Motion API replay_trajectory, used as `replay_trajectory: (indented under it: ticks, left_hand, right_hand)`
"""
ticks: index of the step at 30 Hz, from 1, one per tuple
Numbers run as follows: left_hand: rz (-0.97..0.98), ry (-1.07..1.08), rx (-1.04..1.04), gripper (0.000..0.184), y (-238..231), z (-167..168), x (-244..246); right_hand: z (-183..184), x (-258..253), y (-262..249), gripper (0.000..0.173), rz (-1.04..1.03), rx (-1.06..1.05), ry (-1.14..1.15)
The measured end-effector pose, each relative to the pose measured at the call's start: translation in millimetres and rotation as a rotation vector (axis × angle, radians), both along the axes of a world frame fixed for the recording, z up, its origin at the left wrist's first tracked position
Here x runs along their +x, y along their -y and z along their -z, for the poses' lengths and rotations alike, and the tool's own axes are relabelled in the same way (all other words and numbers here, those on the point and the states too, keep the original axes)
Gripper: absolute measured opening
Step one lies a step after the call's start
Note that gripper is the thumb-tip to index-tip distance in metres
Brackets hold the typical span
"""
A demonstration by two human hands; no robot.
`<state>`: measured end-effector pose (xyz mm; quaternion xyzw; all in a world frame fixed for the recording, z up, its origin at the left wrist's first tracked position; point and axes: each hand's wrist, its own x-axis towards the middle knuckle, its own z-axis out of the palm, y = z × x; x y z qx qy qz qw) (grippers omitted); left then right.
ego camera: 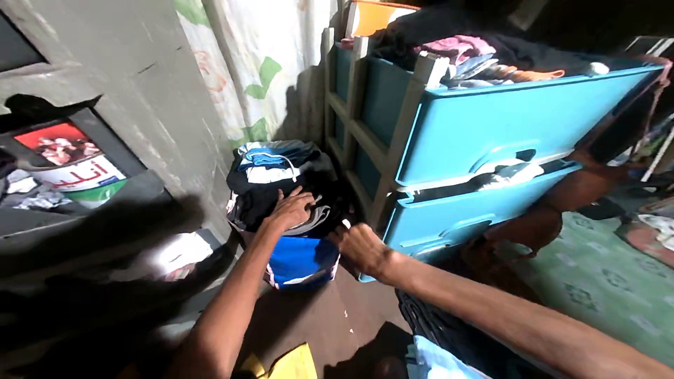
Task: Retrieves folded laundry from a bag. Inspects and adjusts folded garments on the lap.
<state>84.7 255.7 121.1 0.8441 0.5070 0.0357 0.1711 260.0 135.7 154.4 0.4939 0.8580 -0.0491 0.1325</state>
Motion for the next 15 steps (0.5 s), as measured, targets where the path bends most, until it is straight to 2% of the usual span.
replay_trajectory:
  ticks: [3,8,10,12,15]
  left_hand:
    - [-0.03,0.042,0.001,0.033,8.9,12.5,-5.5]
    - [0.013,0.023,-0.021,0.037,6.2,19.0,8.1]
    - [0.012,0.003,-0.052,0.042,7.1,15.5,6.8]
    - [0.001,-0.049,-0.09,0.049,9.8,9.4,3.3]
    - [-0.02,-0.111,-0.104,0.048,11.7,1.4,-3.0]
  right_hand:
    - [7.1,-0.7,-3.9,0.031,-0.007,-0.004,-0.003]
    - [0.8,3.2,-39.1,0.032,0.168,-0.221,0.18]
    - [-4.3,1.9,-44.9,0.031,0.147,-0.177,0.156]
    - [-25.7,-2.4,-44.1,0.03,0.062,-0.091,0.174]
    - [-41.3,1.8,-41.8,0.027,-0.079,0.021,0.179]
